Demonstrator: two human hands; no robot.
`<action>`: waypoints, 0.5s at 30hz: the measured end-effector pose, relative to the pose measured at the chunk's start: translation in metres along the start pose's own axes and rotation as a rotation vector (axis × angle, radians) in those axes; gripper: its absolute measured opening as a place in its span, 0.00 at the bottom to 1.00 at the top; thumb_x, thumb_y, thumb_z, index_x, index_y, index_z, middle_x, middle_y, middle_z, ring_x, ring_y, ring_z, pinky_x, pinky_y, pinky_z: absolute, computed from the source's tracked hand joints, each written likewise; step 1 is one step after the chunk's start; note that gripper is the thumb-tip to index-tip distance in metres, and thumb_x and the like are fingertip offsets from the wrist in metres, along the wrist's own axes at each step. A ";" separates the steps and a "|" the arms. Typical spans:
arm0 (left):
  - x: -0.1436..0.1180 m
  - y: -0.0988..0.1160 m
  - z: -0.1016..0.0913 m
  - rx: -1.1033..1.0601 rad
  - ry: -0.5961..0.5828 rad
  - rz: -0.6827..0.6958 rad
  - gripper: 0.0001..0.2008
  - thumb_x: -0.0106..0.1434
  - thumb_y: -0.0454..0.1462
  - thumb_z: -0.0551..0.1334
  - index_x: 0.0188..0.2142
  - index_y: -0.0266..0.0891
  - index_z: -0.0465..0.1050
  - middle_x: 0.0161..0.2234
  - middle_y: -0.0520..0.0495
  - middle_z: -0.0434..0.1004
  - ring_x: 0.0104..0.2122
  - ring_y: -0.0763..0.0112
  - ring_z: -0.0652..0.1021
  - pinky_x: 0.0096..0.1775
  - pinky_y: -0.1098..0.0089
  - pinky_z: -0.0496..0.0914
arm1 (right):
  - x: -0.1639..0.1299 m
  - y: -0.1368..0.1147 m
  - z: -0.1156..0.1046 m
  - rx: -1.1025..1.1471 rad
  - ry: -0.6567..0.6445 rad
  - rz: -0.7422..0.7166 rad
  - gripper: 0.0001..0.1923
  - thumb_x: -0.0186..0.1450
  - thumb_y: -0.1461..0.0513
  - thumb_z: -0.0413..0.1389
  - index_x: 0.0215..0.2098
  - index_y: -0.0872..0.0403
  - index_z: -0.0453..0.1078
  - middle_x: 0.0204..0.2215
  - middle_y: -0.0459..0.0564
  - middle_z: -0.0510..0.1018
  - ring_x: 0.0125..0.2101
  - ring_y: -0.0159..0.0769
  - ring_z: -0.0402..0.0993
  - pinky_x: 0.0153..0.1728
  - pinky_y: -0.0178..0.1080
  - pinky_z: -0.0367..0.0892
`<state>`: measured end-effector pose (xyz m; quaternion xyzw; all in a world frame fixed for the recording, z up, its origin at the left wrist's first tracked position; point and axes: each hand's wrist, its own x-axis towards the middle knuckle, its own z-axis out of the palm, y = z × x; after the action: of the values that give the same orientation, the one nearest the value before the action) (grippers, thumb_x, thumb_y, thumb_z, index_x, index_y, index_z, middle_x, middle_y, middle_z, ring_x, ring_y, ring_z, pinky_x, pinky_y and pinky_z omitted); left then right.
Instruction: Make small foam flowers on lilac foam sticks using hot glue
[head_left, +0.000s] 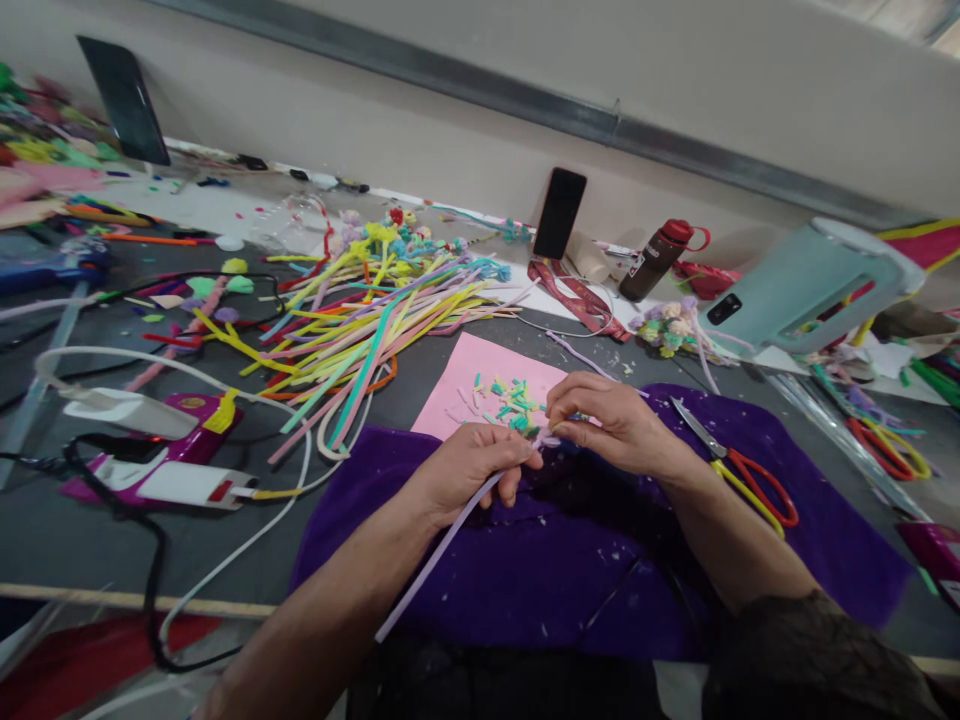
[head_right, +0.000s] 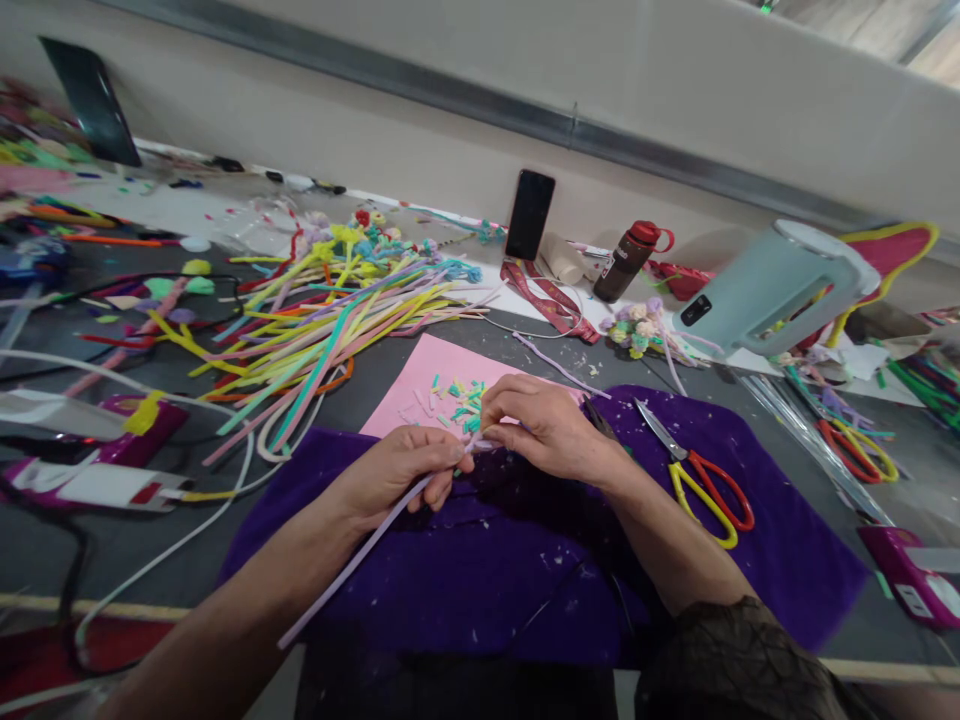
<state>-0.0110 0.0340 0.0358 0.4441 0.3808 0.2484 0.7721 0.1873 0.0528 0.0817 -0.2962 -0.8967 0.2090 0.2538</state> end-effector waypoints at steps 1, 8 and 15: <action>0.000 0.000 0.000 -0.003 0.001 0.002 0.11 0.54 0.40 0.59 0.27 0.33 0.73 0.10 0.53 0.66 0.09 0.81 0.63 0.12 0.80 0.52 | 0.000 0.000 0.000 0.002 0.002 0.001 0.06 0.63 0.61 0.51 0.32 0.54 0.68 0.33 0.51 0.73 0.37 0.35 0.69 0.39 0.38 0.65; 0.000 -0.001 -0.002 -0.042 0.016 0.008 0.10 0.54 0.40 0.59 0.27 0.33 0.73 0.10 0.53 0.66 0.10 0.80 0.63 0.13 0.79 0.51 | -0.001 0.002 0.003 0.058 0.052 0.045 0.06 0.63 0.61 0.52 0.31 0.54 0.70 0.31 0.51 0.73 0.34 0.34 0.70 0.37 0.38 0.66; 0.001 -0.002 -0.005 -0.090 0.014 0.030 0.11 0.54 0.40 0.59 0.27 0.33 0.73 0.10 0.52 0.66 0.10 0.79 0.63 0.13 0.78 0.52 | -0.002 0.003 0.004 0.170 0.170 0.083 0.08 0.63 0.64 0.52 0.37 0.53 0.73 0.34 0.50 0.74 0.36 0.33 0.71 0.37 0.38 0.66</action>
<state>-0.0143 0.0365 0.0322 0.4128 0.3677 0.2799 0.7849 0.1879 0.0525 0.0764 -0.3273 -0.8379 0.2690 0.3442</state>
